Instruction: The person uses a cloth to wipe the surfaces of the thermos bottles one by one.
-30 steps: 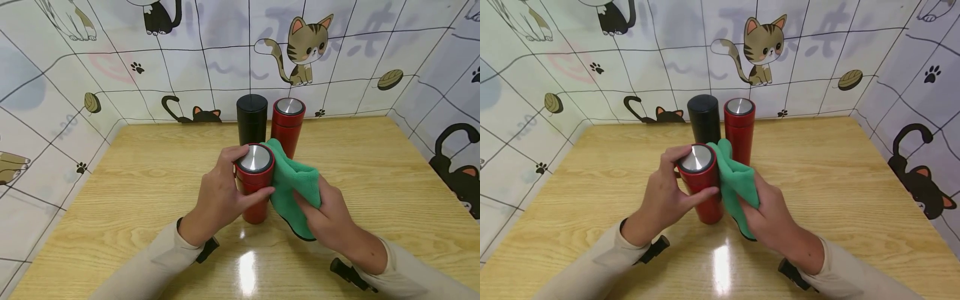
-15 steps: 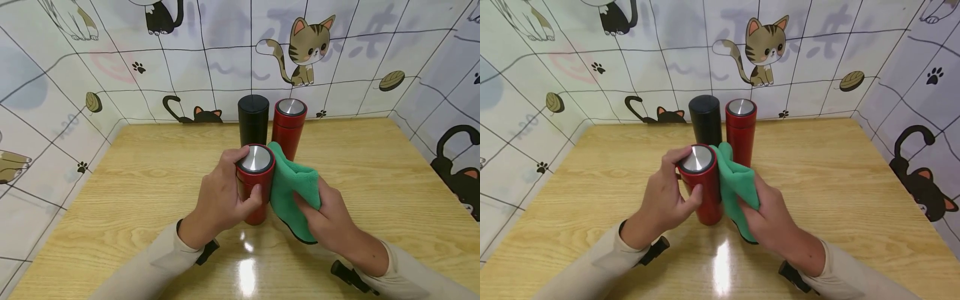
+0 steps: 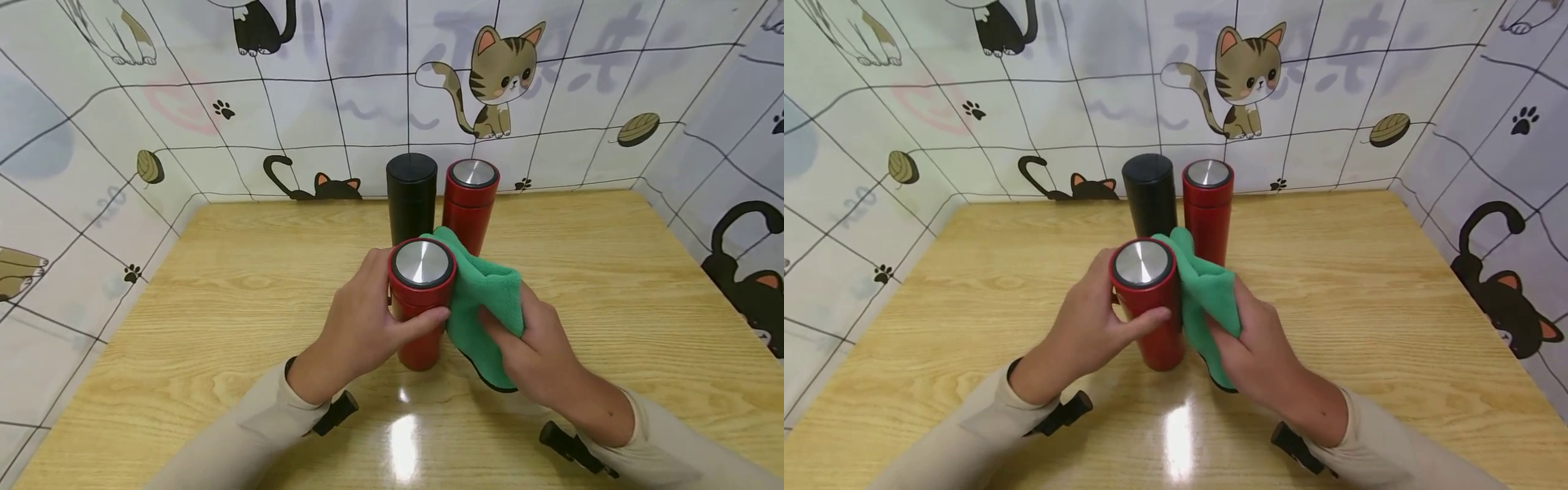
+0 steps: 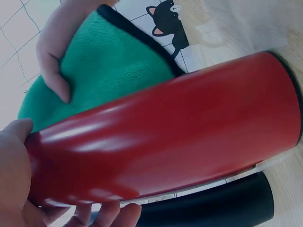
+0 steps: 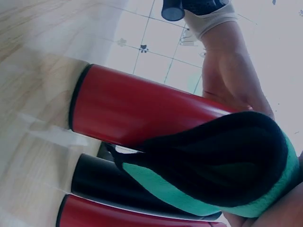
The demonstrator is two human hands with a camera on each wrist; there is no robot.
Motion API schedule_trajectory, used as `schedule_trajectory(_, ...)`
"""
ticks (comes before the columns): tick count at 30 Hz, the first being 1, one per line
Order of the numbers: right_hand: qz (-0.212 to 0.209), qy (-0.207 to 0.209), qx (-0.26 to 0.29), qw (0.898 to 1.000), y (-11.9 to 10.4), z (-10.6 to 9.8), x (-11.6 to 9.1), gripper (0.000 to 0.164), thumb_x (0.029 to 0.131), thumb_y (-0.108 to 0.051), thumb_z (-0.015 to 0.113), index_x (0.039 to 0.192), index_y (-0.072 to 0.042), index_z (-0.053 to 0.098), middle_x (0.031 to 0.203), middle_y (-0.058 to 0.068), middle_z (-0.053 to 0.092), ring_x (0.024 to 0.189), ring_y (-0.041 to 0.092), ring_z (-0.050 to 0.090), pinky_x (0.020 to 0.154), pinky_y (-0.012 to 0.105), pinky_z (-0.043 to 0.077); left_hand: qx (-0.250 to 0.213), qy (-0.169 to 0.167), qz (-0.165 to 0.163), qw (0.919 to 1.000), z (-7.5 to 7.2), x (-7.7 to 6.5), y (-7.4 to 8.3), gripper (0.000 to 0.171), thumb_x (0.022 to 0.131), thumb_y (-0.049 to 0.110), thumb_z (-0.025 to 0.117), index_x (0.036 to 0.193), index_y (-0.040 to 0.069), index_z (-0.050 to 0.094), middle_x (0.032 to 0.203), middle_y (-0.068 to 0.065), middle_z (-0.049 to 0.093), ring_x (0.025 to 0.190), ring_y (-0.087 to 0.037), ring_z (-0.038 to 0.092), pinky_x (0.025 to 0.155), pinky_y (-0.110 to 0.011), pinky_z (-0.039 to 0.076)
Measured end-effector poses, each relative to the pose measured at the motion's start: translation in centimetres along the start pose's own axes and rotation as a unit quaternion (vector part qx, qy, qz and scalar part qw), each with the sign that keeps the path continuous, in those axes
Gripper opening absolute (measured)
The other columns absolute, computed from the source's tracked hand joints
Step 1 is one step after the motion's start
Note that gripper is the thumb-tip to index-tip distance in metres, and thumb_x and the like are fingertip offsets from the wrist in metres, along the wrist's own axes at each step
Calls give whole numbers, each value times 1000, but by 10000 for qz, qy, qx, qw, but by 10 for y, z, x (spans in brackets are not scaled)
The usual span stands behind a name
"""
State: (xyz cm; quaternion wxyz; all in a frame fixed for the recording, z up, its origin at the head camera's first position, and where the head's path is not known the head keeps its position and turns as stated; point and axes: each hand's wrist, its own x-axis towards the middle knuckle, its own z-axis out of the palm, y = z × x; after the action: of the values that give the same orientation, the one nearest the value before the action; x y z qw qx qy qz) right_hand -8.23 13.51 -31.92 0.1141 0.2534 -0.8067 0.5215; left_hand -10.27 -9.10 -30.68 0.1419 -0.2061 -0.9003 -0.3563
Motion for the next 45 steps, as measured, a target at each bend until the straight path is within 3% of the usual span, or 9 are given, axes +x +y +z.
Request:
schedule_trajectory(4, -385, 262, 377, 9982, -2, -1, 0, 51, 95, 11, 51, 143, -5, 50, 137, 0, 62, 121, 3, 61, 96, 17, 52, -6, -123, 6, 9999, 1, 1, -1, 83, 79, 51, 80, 143, 13, 41, 126, 0, 56, 103, -11, 59, 78, -32, 58)
schedule_trajectory(8, -65, -43, 136, 9999, 0, -1, 1, 51, 98, 7, 50, 146, -9, 46, 139, 4, 61, 121, 2, 60, 95, 16, 51, 39, -253, 48, 9997, 1, 2, -1, 89, 78, 53, 79, 146, 13, 37, 132, 0, 56, 112, -12, 61, 86, -36, 59)
schedule_trajectory(11, 258, -329, -219, 9989, 2, -1, 3, 49, 100, 1, 51, 146, -12, 45, 139, 6, 61, 120, 3, 61, 93, 15, 51, 258, -365, 127, 9989, -2, 2, -1, 91, 77, 52, 77, 148, 14, 34, 131, 3, 56, 96, -9, 61, 73, -32, 59)
schedule_trajectory(14, 247, -285, -257, 9990, 1, -2, 3, 48, 99, 2, 52, 145, -10, 46, 137, 8, 62, 119, 3, 61, 93, 15, 51, 441, -535, 173, 9974, -5, 1, 0, 90, 77, 50, 75, 148, 16, 33, 121, 8, 58, 73, -7, 55, 58, -26, 51)
schedule_trajectory(20, -385, 237, 377, 9983, -3, -2, 0, 54, 94, 12, 51, 144, -6, 49, 139, -2, 61, 122, 2, 61, 96, 16, 52, 446, -797, 100, 9958, -8, 2, 4, 82, 79, 50, 75, 143, 16, 37, 110, 10, 62, 68, -7, 54, 56, -24, 48)
schedule_trajectory(23, -562, 200, 420, 9973, -3, -3, 1, 56, 93, 15, 51, 145, -5, 48, 139, -1, 61, 122, 3, 61, 96, 17, 52, 584, -754, 79, 9954, -8, 1, 5, 82, 78, 52, 78, 140, 14, 39, 107, 7, 65, 67, -8, 55, 56, -24, 48)
schedule_trajectory(30, -56, -421, -403, 9983, -2, -5, 3, 50, 98, 4, 52, 144, -13, 46, 134, 7, 64, 112, 0, 63, 91, 15, 52, 701, -479, 51, 9964, -6, 1, 4, 86, 73, 58, 82, 133, 13, 41, 99, 5, 67, 72, -10, 59, 57, -24, 49)
schedule_trajectory(39, -454, 323, 83, 9984, -3, -2, -1, 56, 90, 15, 55, 141, -8, 52, 134, -4, 64, 116, 0, 63, 93, 14, 52, 682, -513, -105, 9963, -3, 1, 1, 90, 72, 59, 82, 140, 16, 44, 111, 5, 69, 89, -12, 66, 65, -30, 54)
schedule_trajectory(45, -359, 62, -188, 9992, 0, -2, 1, 57, 92, 12, 55, 144, -12, 50, 137, 2, 62, 119, -3, 60, 95, 12, 50, 285, -301, 67, 9991, 1, 1, -3, 86, 73, 51, 84, 138, 12, 42, 112, 3, 70, 87, -11, 68, 68, -27, 56)
